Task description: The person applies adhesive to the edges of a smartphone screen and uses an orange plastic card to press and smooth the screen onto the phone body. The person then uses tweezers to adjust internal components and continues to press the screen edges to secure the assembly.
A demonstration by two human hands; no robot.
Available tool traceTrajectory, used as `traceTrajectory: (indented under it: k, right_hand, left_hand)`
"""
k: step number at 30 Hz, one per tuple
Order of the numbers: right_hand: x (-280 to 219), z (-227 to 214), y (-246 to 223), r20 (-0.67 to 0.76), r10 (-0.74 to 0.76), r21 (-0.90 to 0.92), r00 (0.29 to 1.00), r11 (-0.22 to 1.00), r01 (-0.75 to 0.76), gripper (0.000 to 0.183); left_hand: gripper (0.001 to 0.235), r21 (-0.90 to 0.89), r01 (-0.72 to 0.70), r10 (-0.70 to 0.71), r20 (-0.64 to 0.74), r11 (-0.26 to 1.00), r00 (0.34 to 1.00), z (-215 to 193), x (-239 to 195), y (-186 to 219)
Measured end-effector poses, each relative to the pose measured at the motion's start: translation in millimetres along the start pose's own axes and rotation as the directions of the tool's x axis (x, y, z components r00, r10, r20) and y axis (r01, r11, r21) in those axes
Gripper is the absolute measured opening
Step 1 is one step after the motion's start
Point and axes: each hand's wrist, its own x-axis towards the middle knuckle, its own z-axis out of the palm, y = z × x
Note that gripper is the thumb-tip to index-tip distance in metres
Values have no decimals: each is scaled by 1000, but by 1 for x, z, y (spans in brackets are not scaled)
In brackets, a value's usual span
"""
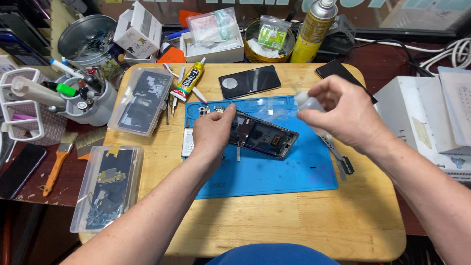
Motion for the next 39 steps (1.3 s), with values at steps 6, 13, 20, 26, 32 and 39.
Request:
traceTrajectory:
  k: [6,13,20,26,32,39]
  right_hand:
    - [-7,11,-19,98,23,-97,995,995,-13,49]
    - [4,20,-21,86,12,-170,996,986,3,50]
    - [7,22,-29,96,51,-232,994,972,-27,47]
    - [10,24,-34,103,56,-261,993,965,-27,47]
    - [14,26,-34,122,60,-250,991,968,-28,48]
    - [15,28,-32,123,25,-253,992,967,7,47]
  left_hand:
    - [43,-37,37,-35,43,999,998,-3,-3,5]
    - [44,-32,36,-34,61,999,998,-4,-6,7]
    - [45,-27,28,-27,34,999,999,-4,-4,4]
    - [44,-6,-1,1,21,1000,1000,-3,-1,2]
    - [45,-39,13,-12,32,999,999,-3,-1,1]
    - [44,-59,78,-73,77,995,994,-7,-3,4]
